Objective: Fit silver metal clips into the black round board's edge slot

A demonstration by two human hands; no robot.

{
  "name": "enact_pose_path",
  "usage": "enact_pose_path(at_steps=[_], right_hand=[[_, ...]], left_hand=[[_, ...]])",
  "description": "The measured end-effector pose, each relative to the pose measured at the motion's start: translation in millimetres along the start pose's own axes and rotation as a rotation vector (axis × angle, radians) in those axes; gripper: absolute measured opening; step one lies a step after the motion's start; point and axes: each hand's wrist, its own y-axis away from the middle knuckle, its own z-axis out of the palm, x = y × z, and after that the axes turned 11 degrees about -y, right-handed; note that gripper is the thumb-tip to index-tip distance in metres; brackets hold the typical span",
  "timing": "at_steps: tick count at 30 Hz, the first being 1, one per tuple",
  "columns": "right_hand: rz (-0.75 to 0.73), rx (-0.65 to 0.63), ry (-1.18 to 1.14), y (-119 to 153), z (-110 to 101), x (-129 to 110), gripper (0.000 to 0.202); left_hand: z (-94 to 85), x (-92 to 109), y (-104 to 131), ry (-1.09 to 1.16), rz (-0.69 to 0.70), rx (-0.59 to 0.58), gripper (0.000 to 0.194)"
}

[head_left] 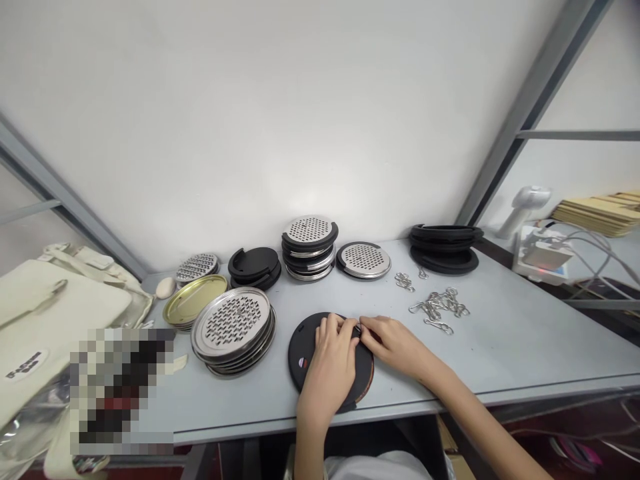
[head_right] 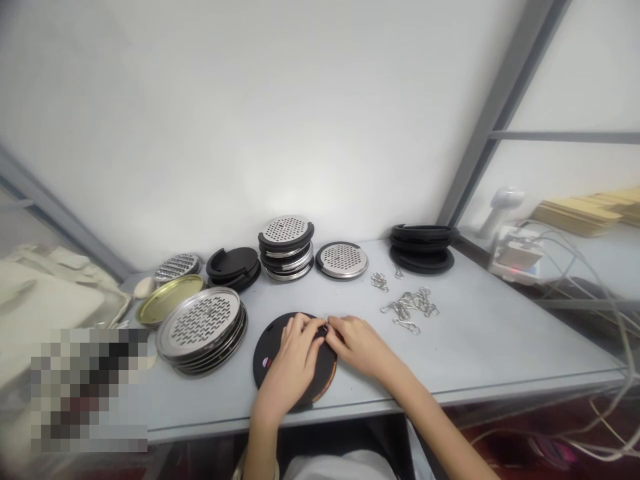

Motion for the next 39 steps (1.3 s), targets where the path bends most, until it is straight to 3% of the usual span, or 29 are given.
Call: enact_pose_path(at_steps=[39], right_hand=[[0.000,0.004,-0.015,0.3,-1.5,-0.7,0.026]], left_hand=[[-1.1,1.1,-0.5,0.005,-0.006,-0.016,0.028]])
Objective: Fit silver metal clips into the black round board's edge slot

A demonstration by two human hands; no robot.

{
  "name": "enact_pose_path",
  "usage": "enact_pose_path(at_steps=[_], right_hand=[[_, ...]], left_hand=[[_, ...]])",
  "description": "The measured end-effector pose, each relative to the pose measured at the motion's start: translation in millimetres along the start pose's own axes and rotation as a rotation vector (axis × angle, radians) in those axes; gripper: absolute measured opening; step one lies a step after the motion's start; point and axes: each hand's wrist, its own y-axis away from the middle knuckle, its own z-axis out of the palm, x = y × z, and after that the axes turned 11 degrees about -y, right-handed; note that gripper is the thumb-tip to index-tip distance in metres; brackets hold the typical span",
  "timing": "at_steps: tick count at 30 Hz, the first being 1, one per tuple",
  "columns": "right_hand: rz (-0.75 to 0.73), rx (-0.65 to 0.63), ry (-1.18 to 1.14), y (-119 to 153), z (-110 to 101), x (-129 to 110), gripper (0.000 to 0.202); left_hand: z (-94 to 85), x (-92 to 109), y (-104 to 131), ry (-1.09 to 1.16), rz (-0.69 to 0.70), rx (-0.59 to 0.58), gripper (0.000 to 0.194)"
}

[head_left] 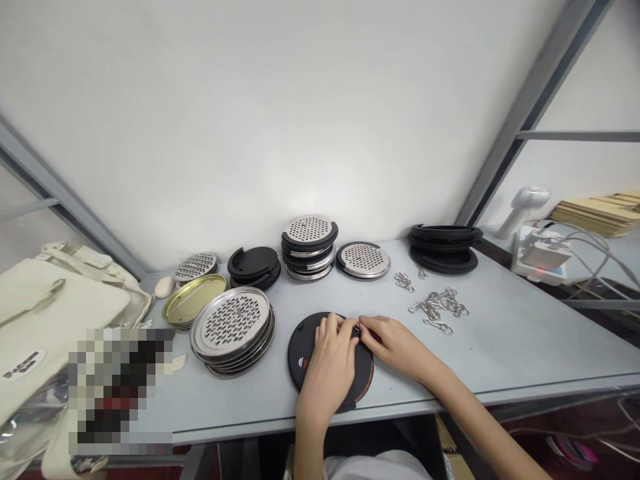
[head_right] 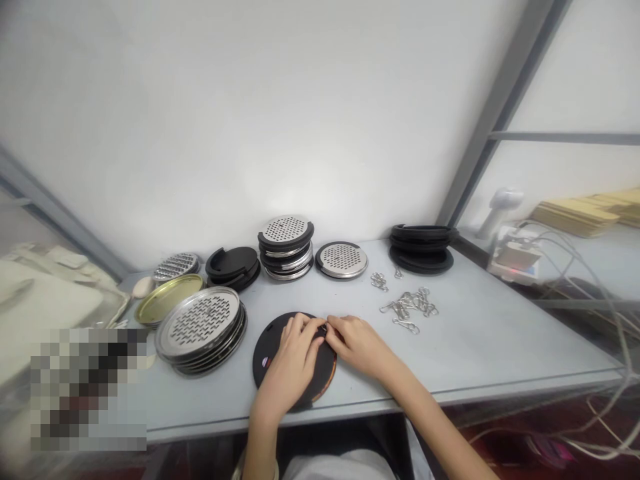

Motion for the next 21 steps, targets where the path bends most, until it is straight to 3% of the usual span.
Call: enact_pose_path(at_steps=[7,21], right_hand=[[0.015,0.020,0.001,0.4,0.8,0.5,0.020],[0.059,0.016,-0.025,-1.2,0.3,-1.7,0.029]], left_hand=[[-0.5,-0.1,0.1,-0.018,0.009,-0.006,0.029],[-0.8,0.5,-0.2,-0.049,0.013,-0.007,0.028]])
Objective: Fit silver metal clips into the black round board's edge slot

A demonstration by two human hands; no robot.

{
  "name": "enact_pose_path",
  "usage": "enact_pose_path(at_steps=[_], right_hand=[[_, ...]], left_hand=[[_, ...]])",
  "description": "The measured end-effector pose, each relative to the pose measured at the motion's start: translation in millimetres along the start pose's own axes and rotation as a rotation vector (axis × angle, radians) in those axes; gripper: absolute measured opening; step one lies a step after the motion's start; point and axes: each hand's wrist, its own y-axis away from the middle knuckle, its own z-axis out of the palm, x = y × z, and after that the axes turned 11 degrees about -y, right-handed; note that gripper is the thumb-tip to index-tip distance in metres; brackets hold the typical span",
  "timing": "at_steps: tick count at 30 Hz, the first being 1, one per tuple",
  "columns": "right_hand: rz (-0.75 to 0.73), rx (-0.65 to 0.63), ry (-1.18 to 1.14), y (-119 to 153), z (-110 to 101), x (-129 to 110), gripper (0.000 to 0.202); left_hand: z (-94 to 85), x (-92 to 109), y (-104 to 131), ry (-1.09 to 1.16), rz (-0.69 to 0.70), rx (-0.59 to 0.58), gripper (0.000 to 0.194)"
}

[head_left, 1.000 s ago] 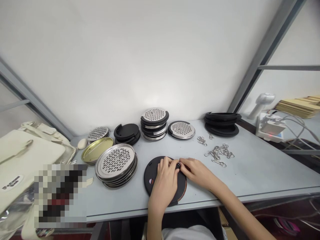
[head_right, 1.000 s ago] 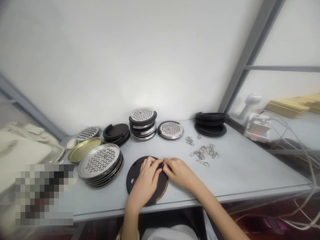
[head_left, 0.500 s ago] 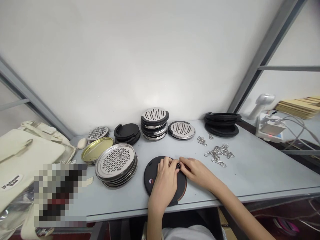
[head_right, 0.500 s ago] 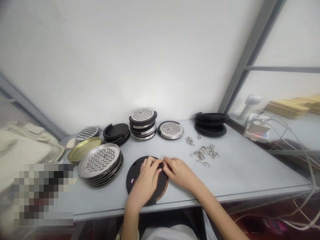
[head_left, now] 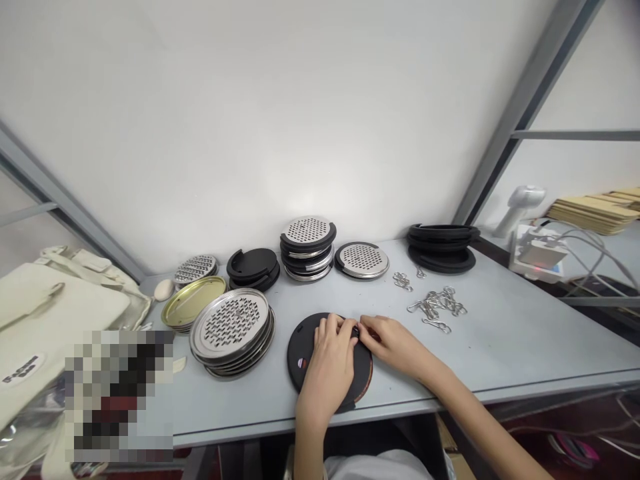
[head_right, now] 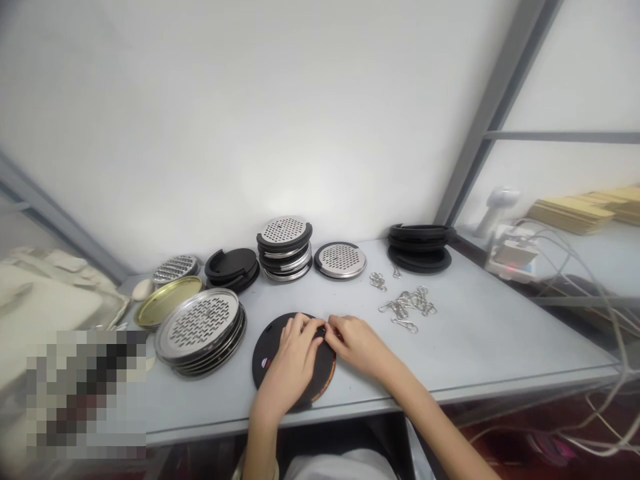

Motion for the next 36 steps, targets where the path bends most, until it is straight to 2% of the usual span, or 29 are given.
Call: enact_pose_path(at_steps=[15,25,36], right_hand=[[-0.042,-0.041,0.039,-0.9,0.2,1.4,0.029],[-0.047,-0.031,0.063,0.5,0.7,1.2,0.021],[-0.050,-0.032,0.054,0.7,-0.9,0.2,0.022]], left_hand=[[-0.3,-0.2,0.2,0.018,0.005,0.007,0.029],[-0.8,0.6,-0.1,0.003,-0.003,-0.010,0.030],[0.1,1.1,0.6,-0.005,0.010,-0.003,0.033]])
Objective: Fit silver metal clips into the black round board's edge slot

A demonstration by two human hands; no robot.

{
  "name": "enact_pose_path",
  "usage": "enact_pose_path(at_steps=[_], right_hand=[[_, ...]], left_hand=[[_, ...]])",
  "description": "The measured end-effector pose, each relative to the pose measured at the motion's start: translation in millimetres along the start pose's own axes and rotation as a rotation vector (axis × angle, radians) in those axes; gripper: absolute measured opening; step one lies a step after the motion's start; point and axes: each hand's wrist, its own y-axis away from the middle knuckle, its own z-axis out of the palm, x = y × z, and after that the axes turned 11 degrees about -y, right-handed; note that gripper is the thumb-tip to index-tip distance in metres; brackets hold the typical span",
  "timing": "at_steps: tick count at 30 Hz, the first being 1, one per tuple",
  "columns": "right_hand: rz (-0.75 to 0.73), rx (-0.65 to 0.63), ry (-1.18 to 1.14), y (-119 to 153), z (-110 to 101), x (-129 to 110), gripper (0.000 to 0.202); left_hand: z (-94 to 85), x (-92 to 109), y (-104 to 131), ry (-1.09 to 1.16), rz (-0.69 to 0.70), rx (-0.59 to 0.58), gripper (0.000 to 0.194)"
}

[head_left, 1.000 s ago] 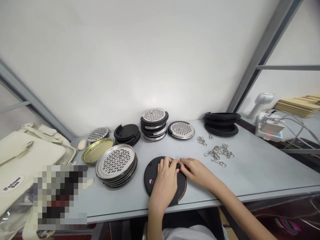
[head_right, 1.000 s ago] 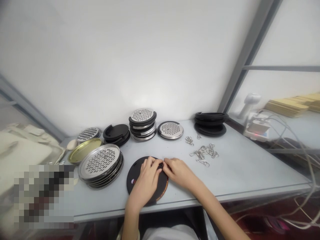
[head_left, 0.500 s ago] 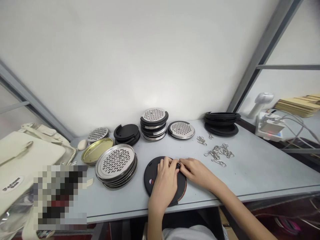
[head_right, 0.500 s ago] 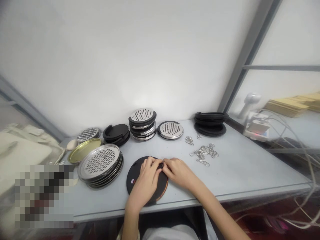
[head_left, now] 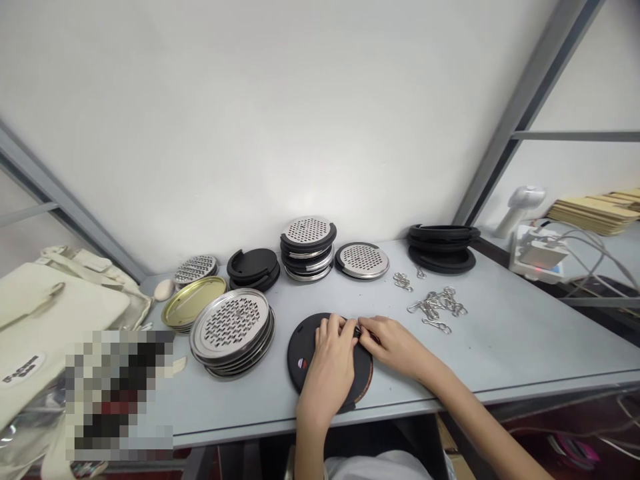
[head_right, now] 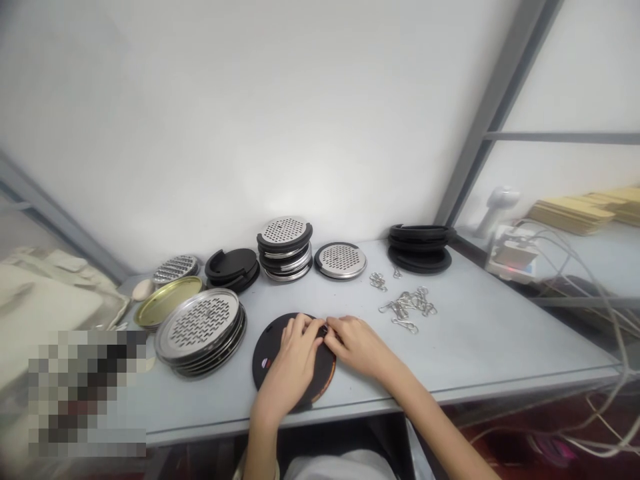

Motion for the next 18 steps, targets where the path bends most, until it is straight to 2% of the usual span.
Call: enact_pose_path(at_steps=[18], right_hand=[[-0.016,0.000,-0.007,0.7,2.6,4.1,0.020]], left_hand=[[1.9,-0.8,0.0,0.001,0.002,0.008,0.029]])
